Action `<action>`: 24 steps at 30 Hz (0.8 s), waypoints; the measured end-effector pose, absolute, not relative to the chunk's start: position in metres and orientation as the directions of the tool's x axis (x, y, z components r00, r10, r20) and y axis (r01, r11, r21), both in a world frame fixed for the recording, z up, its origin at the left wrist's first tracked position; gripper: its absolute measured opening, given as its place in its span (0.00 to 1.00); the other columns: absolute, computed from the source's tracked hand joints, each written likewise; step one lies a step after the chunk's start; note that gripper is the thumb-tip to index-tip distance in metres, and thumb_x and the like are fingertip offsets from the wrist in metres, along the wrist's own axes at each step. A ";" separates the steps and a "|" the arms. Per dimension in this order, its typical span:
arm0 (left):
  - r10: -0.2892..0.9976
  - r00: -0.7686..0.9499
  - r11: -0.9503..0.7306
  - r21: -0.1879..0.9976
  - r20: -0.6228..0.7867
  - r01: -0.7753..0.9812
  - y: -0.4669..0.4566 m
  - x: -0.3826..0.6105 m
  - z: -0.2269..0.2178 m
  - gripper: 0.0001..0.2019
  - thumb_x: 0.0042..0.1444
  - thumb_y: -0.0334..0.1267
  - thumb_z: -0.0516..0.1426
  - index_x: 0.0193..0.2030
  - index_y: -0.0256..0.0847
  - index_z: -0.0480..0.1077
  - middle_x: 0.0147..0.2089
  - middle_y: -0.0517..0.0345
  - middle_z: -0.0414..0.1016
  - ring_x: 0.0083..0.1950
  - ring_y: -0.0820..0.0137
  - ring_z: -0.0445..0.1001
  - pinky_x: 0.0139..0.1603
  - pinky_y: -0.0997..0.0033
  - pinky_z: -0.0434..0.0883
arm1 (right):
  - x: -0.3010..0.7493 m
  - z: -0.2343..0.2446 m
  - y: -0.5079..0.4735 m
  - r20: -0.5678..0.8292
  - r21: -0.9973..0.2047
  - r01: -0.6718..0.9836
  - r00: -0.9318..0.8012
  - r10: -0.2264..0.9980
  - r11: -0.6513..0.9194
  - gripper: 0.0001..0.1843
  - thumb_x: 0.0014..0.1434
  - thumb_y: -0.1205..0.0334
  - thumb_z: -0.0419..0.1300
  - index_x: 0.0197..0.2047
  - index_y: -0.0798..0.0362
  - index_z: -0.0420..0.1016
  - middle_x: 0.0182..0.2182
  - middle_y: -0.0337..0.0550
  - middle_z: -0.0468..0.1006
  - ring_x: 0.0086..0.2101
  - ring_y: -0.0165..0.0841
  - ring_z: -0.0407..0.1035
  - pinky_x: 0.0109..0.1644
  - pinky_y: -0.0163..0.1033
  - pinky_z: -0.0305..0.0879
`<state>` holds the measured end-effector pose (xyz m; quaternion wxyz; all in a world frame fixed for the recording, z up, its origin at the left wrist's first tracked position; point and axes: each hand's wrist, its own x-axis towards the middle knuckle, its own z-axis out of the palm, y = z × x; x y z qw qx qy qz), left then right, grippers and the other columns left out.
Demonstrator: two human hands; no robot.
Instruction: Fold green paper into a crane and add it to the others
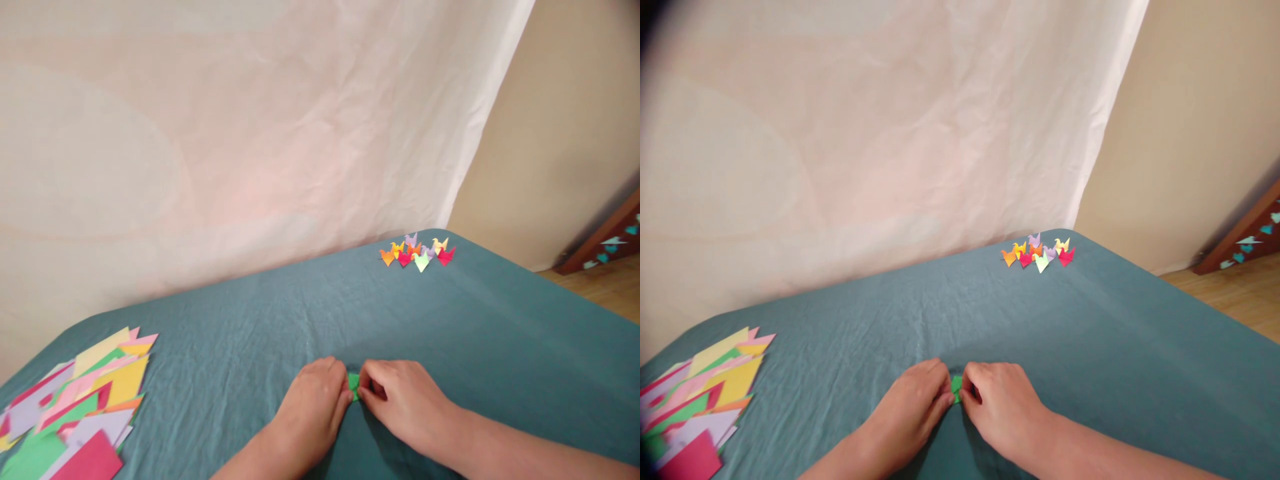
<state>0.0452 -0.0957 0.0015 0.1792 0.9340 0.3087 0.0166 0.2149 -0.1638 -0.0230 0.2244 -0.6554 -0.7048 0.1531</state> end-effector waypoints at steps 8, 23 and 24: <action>0.590 0.805 -0.713 0.429 -0.062 0.555 -0.094 0.044 0.004 0.04 0.58 0.30 0.51 0.35 0.41 0.65 0.36 0.58 0.70 0.38 0.67 0.68 0.39 0.71 0.62 | 0.227 -0.022 -0.174 0.204 -0.378 0.843 -0.327 0.923 0.382 0.10 0.65 0.67 0.51 0.39 0.48 0.73 0.28 0.35 0.73 0.30 0.30 0.68 0.33 0.35 0.53; 0.554 0.827 -0.680 0.519 -0.098 0.518 -0.084 0.040 0.010 0.05 0.57 0.30 0.53 0.36 0.42 0.69 0.35 0.61 0.71 0.39 0.70 0.69 0.41 0.73 0.62 | 0.227 -0.022 -0.179 0.225 -0.235 0.855 -0.414 0.882 0.462 0.13 0.64 0.65 0.52 0.47 0.42 0.74 0.26 0.35 0.73 0.27 0.30 0.65 0.31 0.38 0.52; 0.555 0.825 -0.673 0.525 -0.108 0.521 -0.084 0.039 0.011 0.04 0.56 0.30 0.54 0.36 0.42 0.69 0.35 0.61 0.71 0.39 0.70 0.68 0.41 0.73 0.61 | 0.228 -0.022 -0.179 0.219 -0.241 0.857 -0.409 0.886 0.455 0.13 0.65 0.65 0.52 0.47 0.41 0.74 0.26 0.35 0.73 0.26 0.30 0.65 0.31 0.38 0.52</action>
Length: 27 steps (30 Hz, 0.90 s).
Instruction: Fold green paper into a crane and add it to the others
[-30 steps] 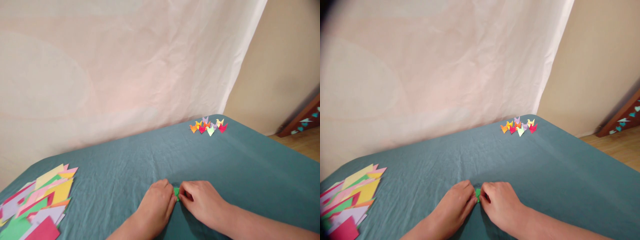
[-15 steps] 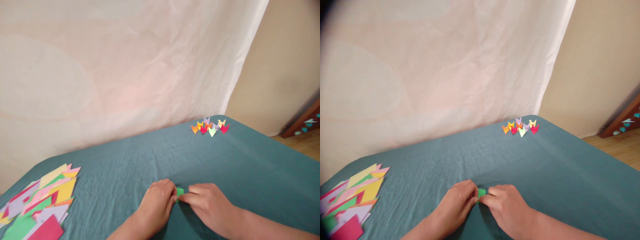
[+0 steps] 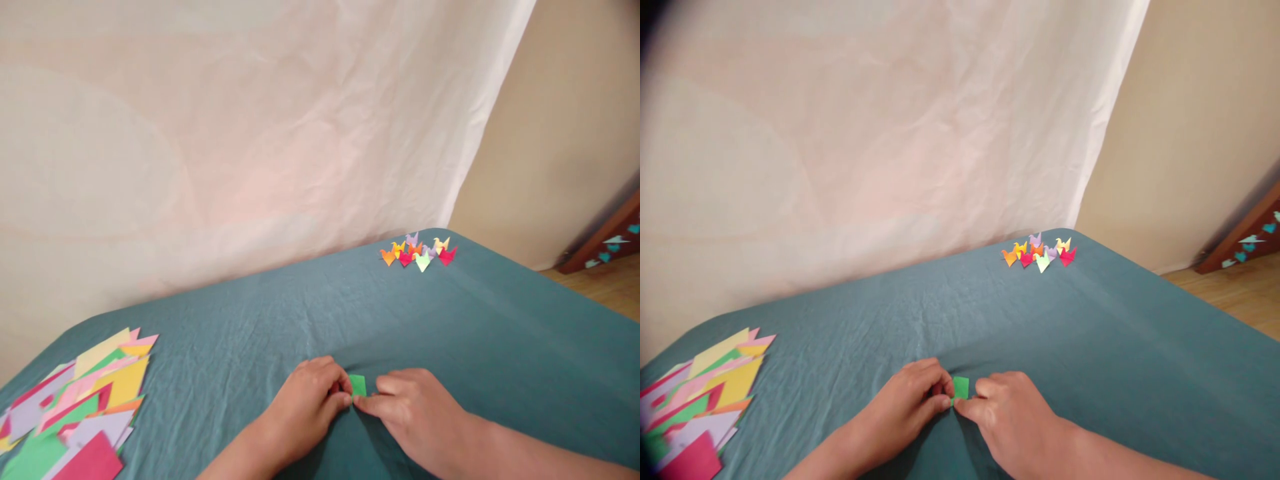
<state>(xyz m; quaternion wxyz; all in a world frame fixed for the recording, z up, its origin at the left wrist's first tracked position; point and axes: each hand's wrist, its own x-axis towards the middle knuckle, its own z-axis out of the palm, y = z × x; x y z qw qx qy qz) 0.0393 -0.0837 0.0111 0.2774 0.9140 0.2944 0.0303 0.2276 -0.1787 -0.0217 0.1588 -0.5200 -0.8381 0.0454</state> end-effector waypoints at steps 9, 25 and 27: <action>0.573 0.809 -0.639 0.547 -0.131 0.541 -0.083 0.042 0.010 0.05 0.52 0.30 0.56 0.36 0.43 0.70 0.33 0.63 0.70 0.37 0.71 0.68 0.39 0.74 0.61 | 0.228 -0.024 -0.177 0.206 -0.275 0.860 -0.385 0.900 0.431 0.14 0.66 0.64 0.50 0.47 0.39 0.75 0.25 0.34 0.72 0.26 0.29 0.64 0.30 0.37 0.50; 0.574 0.812 -0.631 0.575 -0.105 0.520 -0.083 0.042 0.008 0.07 0.52 0.27 0.54 0.34 0.42 0.71 0.33 0.61 0.70 0.36 0.71 0.68 0.38 0.74 0.61 | 0.227 -0.021 -0.179 0.178 -0.246 0.875 -0.383 0.907 0.418 0.14 0.65 0.64 0.51 0.48 0.38 0.73 0.25 0.34 0.72 0.27 0.30 0.66 0.31 0.38 0.50; 0.568 0.815 -0.627 0.581 -0.115 0.519 -0.082 0.040 0.008 0.08 0.51 0.27 0.54 0.34 0.42 0.71 0.33 0.61 0.70 0.36 0.71 0.68 0.38 0.75 0.61 | 0.226 -0.021 -0.178 0.173 -0.241 0.876 -0.385 0.907 0.418 0.14 0.66 0.64 0.51 0.48 0.38 0.73 0.25 0.34 0.72 0.27 0.30 0.66 0.31 0.38 0.50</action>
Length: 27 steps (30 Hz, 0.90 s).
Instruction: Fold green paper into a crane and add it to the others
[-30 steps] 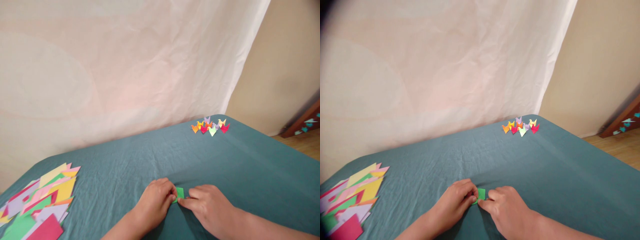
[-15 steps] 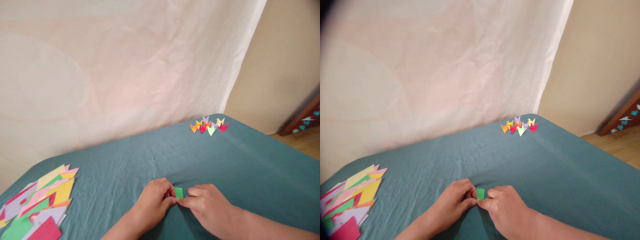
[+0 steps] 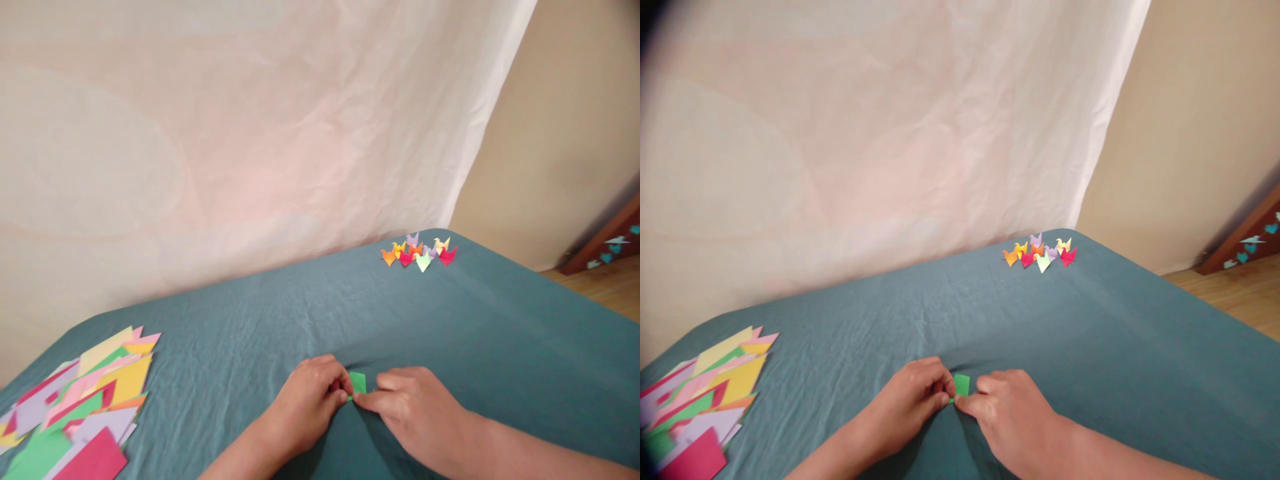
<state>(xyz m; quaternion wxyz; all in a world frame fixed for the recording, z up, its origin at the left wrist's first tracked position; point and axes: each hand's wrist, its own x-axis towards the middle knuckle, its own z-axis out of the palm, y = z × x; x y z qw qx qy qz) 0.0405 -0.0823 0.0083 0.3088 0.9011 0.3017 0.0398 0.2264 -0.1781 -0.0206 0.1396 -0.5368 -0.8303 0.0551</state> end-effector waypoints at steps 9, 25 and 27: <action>0.589 0.805 -0.680 0.498 -0.067 0.539 -0.086 0.038 0.008 0.07 0.53 0.28 0.56 0.38 0.44 0.68 0.34 0.63 0.70 0.38 0.70 0.67 0.39 0.73 0.59 | 0.221 -0.016 -0.180 0.174 -0.170 0.854 -0.466 0.868 0.492 0.13 0.63 0.66 0.54 0.50 0.47 0.70 0.31 0.37 0.75 0.30 0.33 0.68 0.33 0.39 0.53; 0.568 0.817 -0.679 0.504 -0.098 0.533 -0.085 0.038 0.010 0.08 0.53 0.29 0.55 0.39 0.44 0.68 0.37 0.61 0.72 0.40 0.68 0.69 0.39 0.73 0.58 | 0.233 -0.009 -0.176 0.088 -0.203 0.903 -0.367 0.926 0.378 0.14 0.66 0.63 0.50 0.41 0.41 0.77 0.26 0.36 0.76 0.27 0.32 0.69 0.30 0.39 0.50; 0.571 0.814 -0.671 0.514 -0.103 0.535 -0.084 0.038 0.011 0.08 0.53 0.29 0.55 0.39 0.44 0.69 0.37 0.61 0.72 0.39 0.68 0.69 0.40 0.72 0.59 | 0.234 -0.010 -0.176 0.100 -0.217 0.901 -0.363 0.926 0.377 0.14 0.66 0.63 0.50 0.43 0.40 0.77 0.25 0.36 0.76 0.27 0.31 0.69 0.30 0.38 0.49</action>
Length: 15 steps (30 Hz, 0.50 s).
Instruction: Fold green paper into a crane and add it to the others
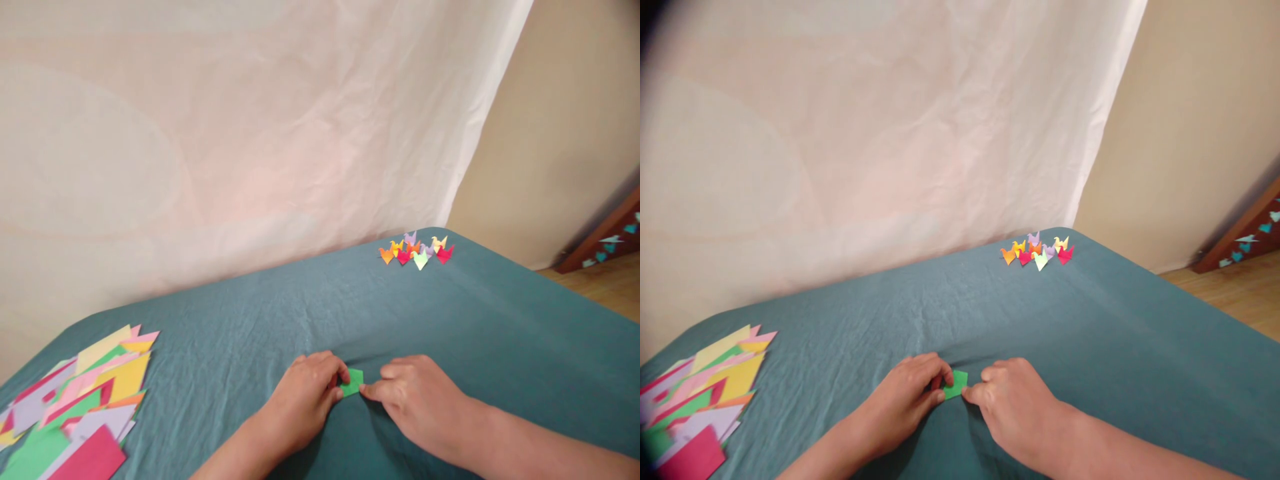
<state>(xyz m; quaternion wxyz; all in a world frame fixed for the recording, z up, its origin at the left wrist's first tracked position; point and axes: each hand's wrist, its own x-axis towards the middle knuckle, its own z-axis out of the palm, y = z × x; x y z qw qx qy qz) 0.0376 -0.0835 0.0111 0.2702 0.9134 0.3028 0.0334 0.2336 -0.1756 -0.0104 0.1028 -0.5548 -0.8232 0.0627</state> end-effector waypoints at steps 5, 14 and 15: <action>0.507 0.850 -0.605 0.642 -0.145 0.470 -0.074 0.034 0.018 0.10 0.56 0.28 0.50 0.39 0.42 0.71 0.38 0.60 0.73 0.41 0.71 0.70 0.44 0.74 0.61 | 0.235 -0.018 -0.176 0.144 -0.251 0.891 -0.353 0.925 0.379 0.15 0.66 0.63 0.50 0.43 0.39 0.77 0.24 0.36 0.75 0.26 0.30 0.68 0.29 0.38 0.49; 0.550 0.822 -0.590 0.626 -0.150 0.509 -0.076 0.034 0.016 0.11 0.49 0.27 0.54 0.39 0.44 0.70 0.35 0.63 0.71 0.38 0.71 0.68 0.42 0.74 0.59 | 0.231 -0.020 -0.176 0.186 -0.216 0.877 -0.394 0.900 0.429 0.12 0.64 0.67 0.52 0.45 0.45 0.74 0.28 0.37 0.75 0.28 0.32 0.67 0.33 0.39 0.52; 0.549 0.822 -0.594 0.622 -0.150 0.511 -0.077 0.034 0.016 0.11 0.49 0.27 0.54 0.39 0.44 0.70 0.35 0.64 0.71 0.38 0.71 0.68 0.42 0.74 0.59 | 0.231 -0.019 -0.176 0.177 -0.209 0.876 -0.404 0.897 0.436 0.11 0.64 0.67 0.53 0.45 0.46 0.74 0.28 0.37 0.75 0.28 0.32 0.67 0.33 0.39 0.52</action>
